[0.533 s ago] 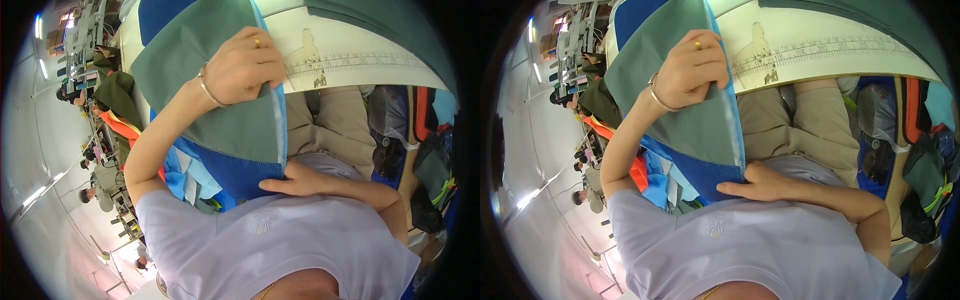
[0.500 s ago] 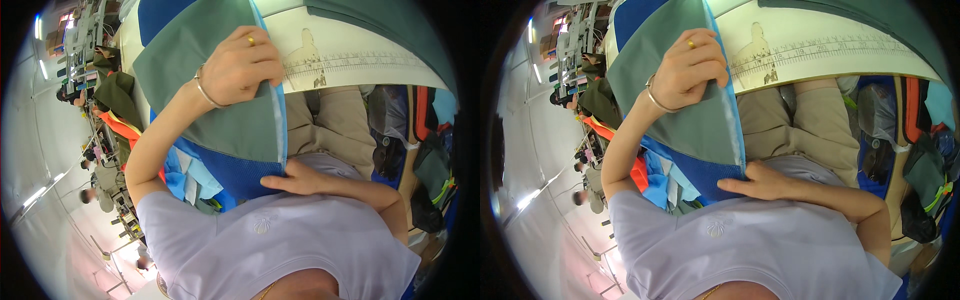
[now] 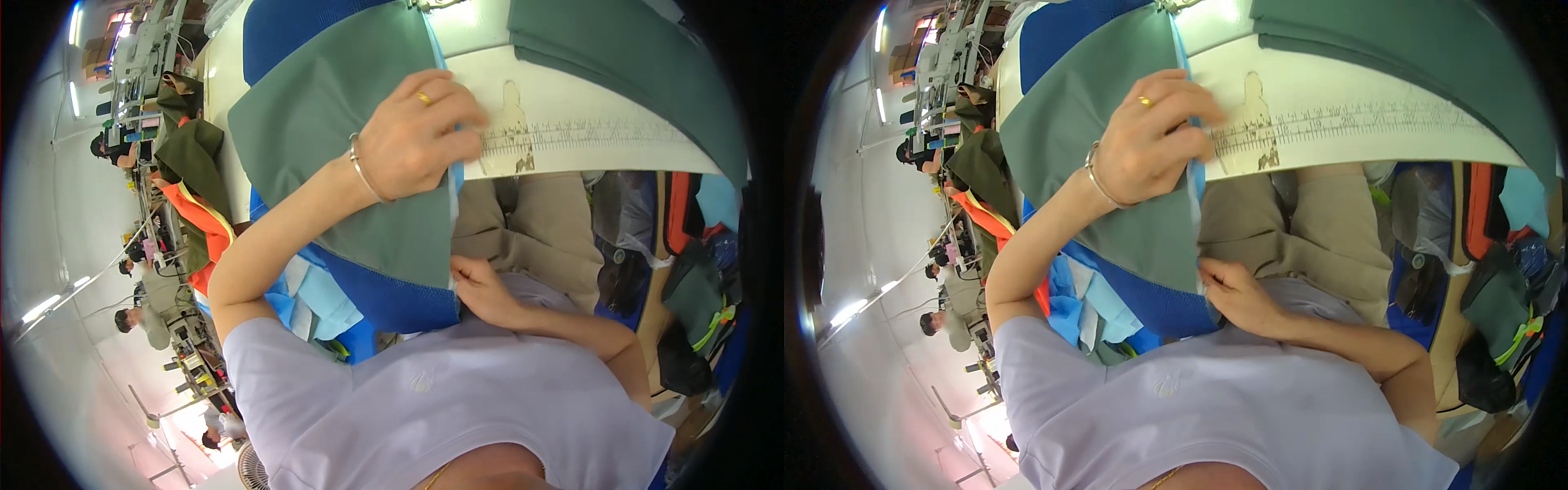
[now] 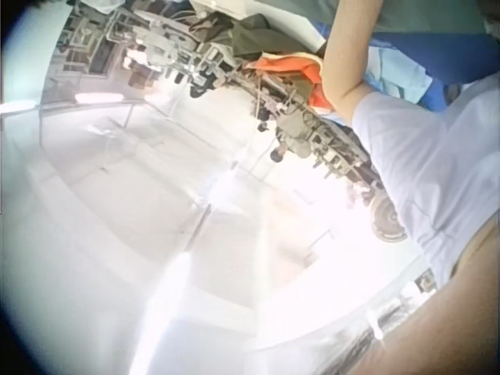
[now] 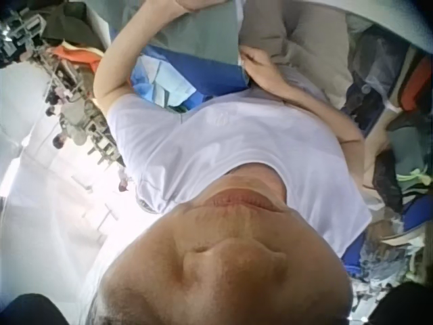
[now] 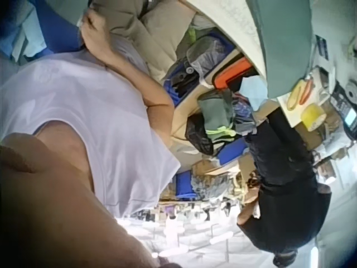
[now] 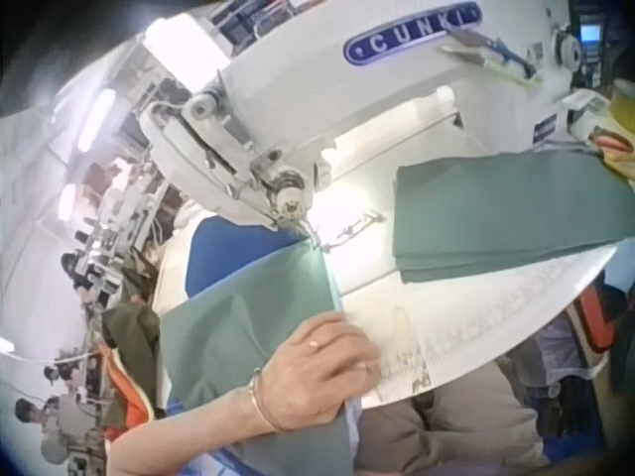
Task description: The person sews a blue and green fabric bag using an industrial sewing machine. They align the fabric edges, guide the material under the needle, and periodically flip the bag to stitch different sections. The person also uses scissors to trim threads during the process.
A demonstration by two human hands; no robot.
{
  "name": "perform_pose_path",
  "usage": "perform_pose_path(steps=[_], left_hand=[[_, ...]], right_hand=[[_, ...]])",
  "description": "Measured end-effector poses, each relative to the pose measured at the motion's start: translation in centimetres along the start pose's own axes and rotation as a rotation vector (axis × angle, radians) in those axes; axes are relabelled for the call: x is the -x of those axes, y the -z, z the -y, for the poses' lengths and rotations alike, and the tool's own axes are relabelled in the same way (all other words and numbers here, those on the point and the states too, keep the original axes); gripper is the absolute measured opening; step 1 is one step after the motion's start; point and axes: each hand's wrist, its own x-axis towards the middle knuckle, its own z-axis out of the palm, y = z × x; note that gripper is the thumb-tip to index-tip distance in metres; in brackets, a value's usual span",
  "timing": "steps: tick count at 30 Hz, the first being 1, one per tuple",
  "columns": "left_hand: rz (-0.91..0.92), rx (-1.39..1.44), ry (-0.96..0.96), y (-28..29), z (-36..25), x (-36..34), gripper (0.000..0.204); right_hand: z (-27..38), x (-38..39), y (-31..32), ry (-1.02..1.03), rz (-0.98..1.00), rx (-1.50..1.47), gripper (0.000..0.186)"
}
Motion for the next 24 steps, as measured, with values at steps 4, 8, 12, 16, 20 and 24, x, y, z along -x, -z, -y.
perform_pose_path(steps=[4, 8, 12, 16, 20, 24], left_hand=[[-0.120, -0.303, 0.362, 1.4, -0.1, 0.6, 0.048], [-0.076, -0.308, 0.496, 1.5, 0.7, 2.5, 0.043], [-0.084, -0.304, 0.518, 0.9, 0.3, 2.5, 0.042], [-0.023, -0.370, 0.642, 1.5, -1.0, 0.3, 0.028], [-0.067, -0.241, 0.669, 0.2, -0.5, 0.7, 0.024], [-0.089, -0.133, 0.696, 0.7, -0.4, 1.3, 0.023]], right_hand=[[2.8, 0.5, -0.1, -0.159, -0.053, -0.116, 0.034], [3.2, 1.1, 0.2, -0.043, -0.005, -0.019, 0.046], [1.6, 0.6, 0.2, -0.004, -0.045, 0.087, 0.048], [3.0, 0.3, 0.2, -0.105, -0.053, 0.110, 0.051], [5.0, 0.5, 0.6, 0.000, -0.011, 0.376, 0.040], [8.9, -1.1, 2.9, 0.695, -0.170, 1.140, 0.014]])
